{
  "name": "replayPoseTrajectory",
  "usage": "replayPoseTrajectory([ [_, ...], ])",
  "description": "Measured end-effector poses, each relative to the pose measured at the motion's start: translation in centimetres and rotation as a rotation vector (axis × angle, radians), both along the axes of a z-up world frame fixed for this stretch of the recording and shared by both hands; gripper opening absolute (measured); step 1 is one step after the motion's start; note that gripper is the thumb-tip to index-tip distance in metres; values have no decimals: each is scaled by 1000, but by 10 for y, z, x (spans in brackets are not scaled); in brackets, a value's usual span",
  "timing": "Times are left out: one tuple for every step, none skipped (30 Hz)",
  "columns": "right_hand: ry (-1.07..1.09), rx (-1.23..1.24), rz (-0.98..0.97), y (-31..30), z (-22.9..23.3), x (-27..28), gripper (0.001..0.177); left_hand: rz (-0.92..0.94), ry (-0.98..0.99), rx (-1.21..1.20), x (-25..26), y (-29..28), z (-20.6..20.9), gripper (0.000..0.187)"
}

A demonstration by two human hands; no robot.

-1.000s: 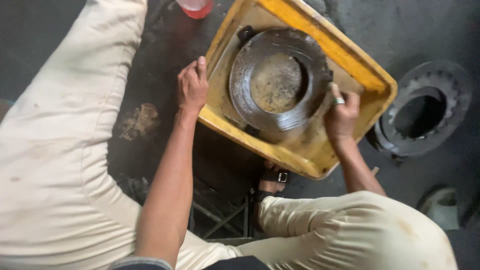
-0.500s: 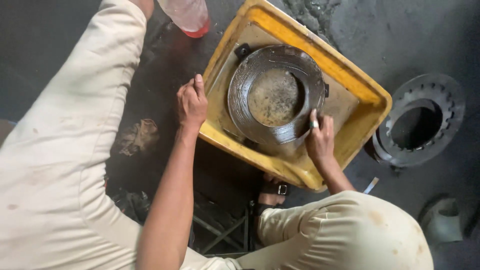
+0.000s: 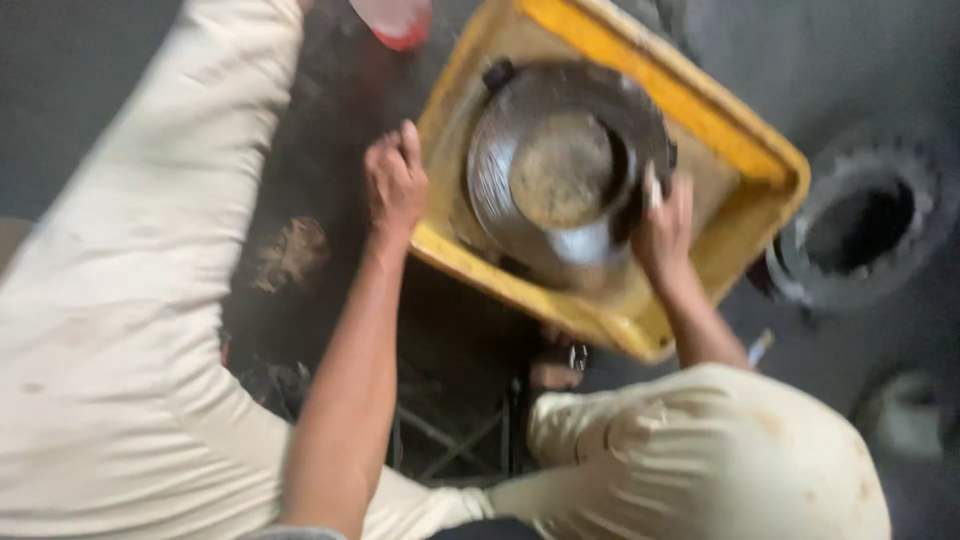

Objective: The recorder is cleaning a metal clutch pressure plate using a spray cleaner and manual scrubbing inside a yellow tray.

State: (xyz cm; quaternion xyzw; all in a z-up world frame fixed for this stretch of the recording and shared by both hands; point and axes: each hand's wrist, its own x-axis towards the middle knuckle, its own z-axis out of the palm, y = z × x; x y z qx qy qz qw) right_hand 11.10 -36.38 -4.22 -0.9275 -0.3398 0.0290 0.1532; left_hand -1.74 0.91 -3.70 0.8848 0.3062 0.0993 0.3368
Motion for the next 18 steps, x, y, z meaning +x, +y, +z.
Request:
replayPoseTrajectory([
  [14,10,-20,12,11,13,58,5,65,-78,-2,-6,10,54],
  [-7,41,-23,37,17,47,60,23,94,-135,11,-1,19,55],
  [-23,37,-25,22,19,37,60,20,79,-139,10,-5,14,55],
  [-43,55,2,19,16,30,58,36,70,-96,9,1,10,54],
  [-63,74,28,17,11,24,57,52,61,-52,8,8,6,53],
  [-63,80,34,10,9,10,57,59,60,-46,8,8,5,53],
  [-32,50,42,1,4,-4,60,49,29,-42,8,7,2,53],
  [3,20,42,-10,-3,-22,63,32,1,-37,7,6,-3,53],
  [6,28,40,3,-2,-13,63,30,4,-29,9,12,-7,53],
  [-5,76,84,4,8,-15,62,20,24,-22,6,7,-10,53],
  [-17,126,127,4,17,-17,61,10,43,-16,2,0,-12,53],
  [-10,110,123,5,18,-5,61,5,49,-32,2,-5,-9,53],
  [-6,62,109,7,21,5,62,9,89,-51,1,-9,-4,54],
  [-14,46,112,27,17,28,62,29,117,-39,7,3,4,55],
  [-20,62,123,25,12,23,62,41,110,-24,6,4,10,55],
  [-34,73,117,23,6,18,60,50,95,-40,7,5,14,55],
  [-48,85,110,20,-2,14,58,60,81,-57,8,7,16,55],
  [-57,86,112,8,-4,5,58,61,72,-55,11,5,16,55],
])
